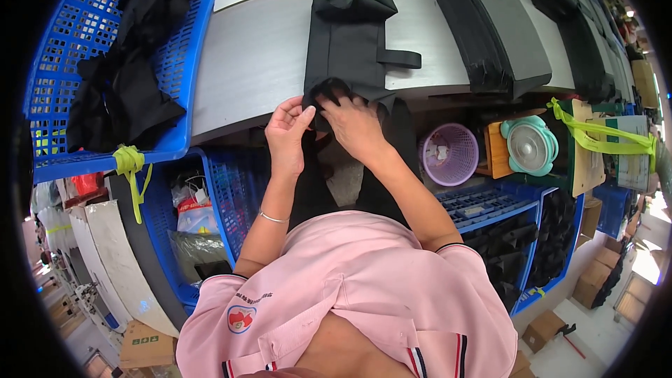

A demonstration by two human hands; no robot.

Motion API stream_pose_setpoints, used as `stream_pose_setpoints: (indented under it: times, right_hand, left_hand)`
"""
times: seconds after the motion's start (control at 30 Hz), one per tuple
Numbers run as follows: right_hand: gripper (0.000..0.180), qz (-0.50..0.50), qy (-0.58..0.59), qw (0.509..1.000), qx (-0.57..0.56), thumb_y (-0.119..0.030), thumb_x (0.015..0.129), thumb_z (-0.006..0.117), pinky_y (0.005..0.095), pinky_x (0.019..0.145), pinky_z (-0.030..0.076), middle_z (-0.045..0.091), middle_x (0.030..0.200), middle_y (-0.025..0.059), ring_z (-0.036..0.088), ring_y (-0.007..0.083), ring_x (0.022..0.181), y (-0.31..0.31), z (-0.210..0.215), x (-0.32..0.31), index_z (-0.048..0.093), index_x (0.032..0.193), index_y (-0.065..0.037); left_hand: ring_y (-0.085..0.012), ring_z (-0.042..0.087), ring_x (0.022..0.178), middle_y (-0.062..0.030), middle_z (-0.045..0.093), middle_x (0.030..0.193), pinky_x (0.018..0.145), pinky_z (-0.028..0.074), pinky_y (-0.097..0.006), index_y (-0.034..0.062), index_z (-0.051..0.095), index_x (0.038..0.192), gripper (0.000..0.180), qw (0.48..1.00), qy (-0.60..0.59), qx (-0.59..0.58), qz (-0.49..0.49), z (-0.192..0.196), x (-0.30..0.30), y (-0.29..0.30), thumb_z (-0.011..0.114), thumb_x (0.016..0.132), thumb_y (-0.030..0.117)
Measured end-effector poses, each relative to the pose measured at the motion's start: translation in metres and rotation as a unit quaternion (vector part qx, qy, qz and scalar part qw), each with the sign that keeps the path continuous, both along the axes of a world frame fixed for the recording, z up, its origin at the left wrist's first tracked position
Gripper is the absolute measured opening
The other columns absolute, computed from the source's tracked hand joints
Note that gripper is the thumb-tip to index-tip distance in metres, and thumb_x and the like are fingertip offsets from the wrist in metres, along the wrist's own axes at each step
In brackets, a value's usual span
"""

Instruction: The person is inspecting and folding black fabric pieces, possibly sleeves or other garment components, at a workstation.

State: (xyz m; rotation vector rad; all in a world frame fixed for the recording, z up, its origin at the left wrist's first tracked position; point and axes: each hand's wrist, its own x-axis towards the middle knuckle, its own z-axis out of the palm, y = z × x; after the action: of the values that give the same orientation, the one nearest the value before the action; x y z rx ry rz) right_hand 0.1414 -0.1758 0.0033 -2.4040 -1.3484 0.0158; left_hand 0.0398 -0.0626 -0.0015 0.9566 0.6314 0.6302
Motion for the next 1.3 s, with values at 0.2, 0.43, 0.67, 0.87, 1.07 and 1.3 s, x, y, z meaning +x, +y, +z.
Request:
stream_pose_setpoints:
  times: [0.2, 0.43, 0.67, 0.87, 1.07, 1.3]
  right_hand:
    - [0.028, 0.049, -0.064, 0.997, 0.007, -0.024, 0.094, 0.06, 0.0506, 0.088, 0.047, 0.061, 0.127, 0.0103, 0.065, 0.033, 0.096, -0.001, -0.009, 0.004, 0.065, 0.12, -0.017]
    - [0.047, 0.04, 0.003, 0.998, 0.049, -0.024, 0.088, 0.063, 0.0551, 0.098, 0.039, 0.048, 0.141, 0.016, 0.047, 0.034, 0.128, 0.008, -0.021, -0.011, 0.052, 0.133, -0.014]
    - [0.033, 0.043, 0.081, 0.992, 0.09, -0.016, 0.09, 0.06, 0.0456, 0.092, 0.044, 0.055, 0.125, 0.02, 0.052, 0.0337, 0.119, -0.005, -0.048, -0.005, 0.058, 0.121, -0.006]
    - [0.025, 0.126, 0.117, 0.983, 0.063, -0.021, 0.097, 0.056, 0.0421, 0.07, 0.057, 0.062, 0.128, 0.014, 0.07, 0.0342, 0.086, -0.02, -0.039, 0.003, 0.067, 0.118, -0.014]
    - [0.024, 0.115, 0.071, 0.987, 0.083, -0.024, 0.097, 0.057, 0.0438, 0.075, 0.056, 0.062, 0.122, 0.0127, 0.068, 0.0347, 0.087, -0.016, -0.009, -0.014, 0.065, 0.118, -0.016]
    - [0.03, 0.088, 0.135, 0.986, -0.04, -0.025, 0.096, 0.06, 0.0427, 0.079, 0.057, 0.055, 0.133, 0.0086, 0.064, 0.0337, 0.105, -0.029, 0.003, -0.027, 0.057, 0.125, -0.015]
  left_hand:
    - [-0.0042, 0.061, 0.069, -0.0002, 0.067, 0.085, 0.063, 0.051, -0.019, 0.0005, 0.066, 0.096, 0.009, 0.967, 0.082, 0.24, 0.04, 0.018, -0.028, -0.015, 0.072, 0.089, 0.0]
    - [-0.0296, 0.052, 0.116, -0.0063, 0.06, 0.124, 0.102, 0.037, -0.043, 0.0116, 0.071, 0.113, 0.044, 0.751, 0.069, 0.654, -0.054, 0.058, 0.023, -0.003, 0.079, 0.07, 0.009]
    - [-0.0241, 0.062, 0.097, -0.0031, 0.069, 0.095, 0.089, 0.044, -0.035, 0.0091, 0.072, 0.087, 0.012, 0.669, 0.021, 0.696, -0.262, 0.046, 0.065, -0.021, 0.073, 0.076, 0.006]
    - [-0.021, 0.066, 0.092, -0.0069, 0.07, 0.09, 0.083, 0.051, -0.03, 0.0039, 0.074, 0.096, 0.014, 0.803, 0.037, 0.532, -0.267, 0.061, 0.012, 0.022, 0.069, 0.084, -0.001]
    - [-0.026, 0.061, 0.118, -0.0103, 0.067, 0.123, 0.099, 0.047, -0.034, 0.006, 0.07, 0.117, 0.026, 0.775, -0.005, 0.575, -0.262, 0.068, 0.057, 0.045, 0.063, 0.092, 0.002]
    - [-0.0295, 0.026, 0.149, -0.0059, 0.037, 0.158, 0.122, 0.017, -0.049, 0.0181, 0.044, 0.15, 0.064, 0.587, 0.1, 0.744, -0.303, 0.007, 0.081, 0.081, 0.061, 0.095, 0.045]
